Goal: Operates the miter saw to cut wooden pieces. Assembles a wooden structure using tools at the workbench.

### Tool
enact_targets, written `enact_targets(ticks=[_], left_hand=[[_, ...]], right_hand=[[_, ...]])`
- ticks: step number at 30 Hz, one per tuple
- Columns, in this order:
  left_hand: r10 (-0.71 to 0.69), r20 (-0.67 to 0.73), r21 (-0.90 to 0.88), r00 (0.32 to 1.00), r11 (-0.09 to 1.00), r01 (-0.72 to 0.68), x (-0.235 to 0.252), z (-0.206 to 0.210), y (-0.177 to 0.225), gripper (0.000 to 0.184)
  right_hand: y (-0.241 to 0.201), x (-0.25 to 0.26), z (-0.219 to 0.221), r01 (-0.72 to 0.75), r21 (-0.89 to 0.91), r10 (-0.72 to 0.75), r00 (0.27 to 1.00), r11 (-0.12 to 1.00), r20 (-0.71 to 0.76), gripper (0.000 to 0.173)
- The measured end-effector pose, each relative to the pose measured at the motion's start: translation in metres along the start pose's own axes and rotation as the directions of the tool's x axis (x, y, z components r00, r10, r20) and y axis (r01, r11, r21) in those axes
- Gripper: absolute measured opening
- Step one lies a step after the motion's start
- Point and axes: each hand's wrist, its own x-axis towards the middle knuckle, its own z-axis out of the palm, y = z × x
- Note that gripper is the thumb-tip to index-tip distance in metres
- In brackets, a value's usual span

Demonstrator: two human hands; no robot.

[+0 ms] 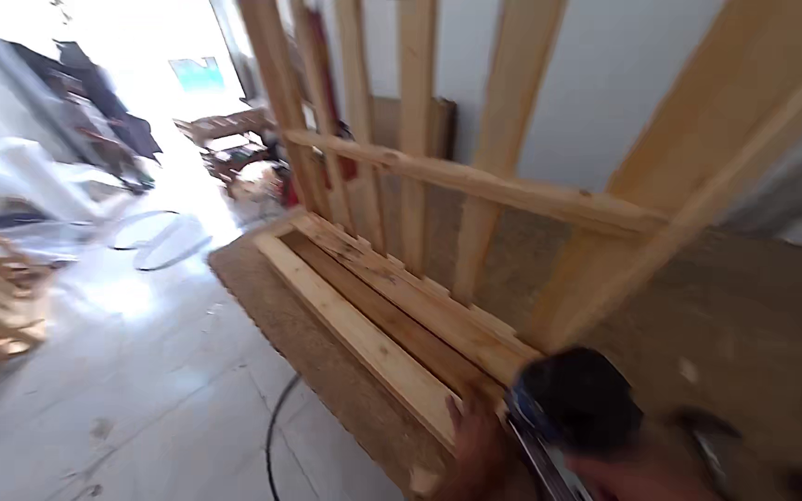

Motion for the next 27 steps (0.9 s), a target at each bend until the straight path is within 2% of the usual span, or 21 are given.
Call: enact_targets(ticks=[4,6,8,12,19,22,27], left_hand=[[0.034,0.105,0.043,0.994,0.998,-0.039,0.003,0.0,0.003,0.064],[0.033,0.113,0.058,0.993,0.998,-0.04,0.0,0.005,0.003,0.06],[0.046,0.064,0.066,0.997,0.997,-0.05,0.0,0.009,0.001,0.058],[0.047,0.033,0.066,0.998,0.997,-0.049,0.001,0.011,0.0,0.056],[0.052,0.015,0.084,0.999,0.995,-0.053,-0.001,0.012,-0.002,0.055],[0.065,-0.033,0.058,0.997,0.996,-0.063,-0.003,0.012,0.002,0.053],[0.001,0.087,0.002,0.996,1.0,-0.001,-0.002,0.0,0.003,0.058]], right_hand=[[-0.008,-0.001,-0.008,-0.095,-0.092,0.101,0.993,0.991,0.062,0.031],[-0.001,0.003,-0.004,-0.047,-0.109,0.053,0.997,0.993,0.054,0.026],[0.001,0.004,-0.002,0.018,-0.134,-0.011,0.999,0.991,0.049,0.023],[-0.006,-0.001,-0.002,0.024,-0.192,-0.016,0.999,0.981,0.043,0.023],[-0.009,0.002,0.0,0.027,-0.117,-0.023,0.999,0.993,0.028,0.016],[-0.01,-0.003,-0.005,0.035,-0.133,-0.028,0.998,0.991,0.053,0.015],[0.001,0.006,-0.002,0.009,-0.087,-0.005,0.999,0.996,0.051,0.026]])
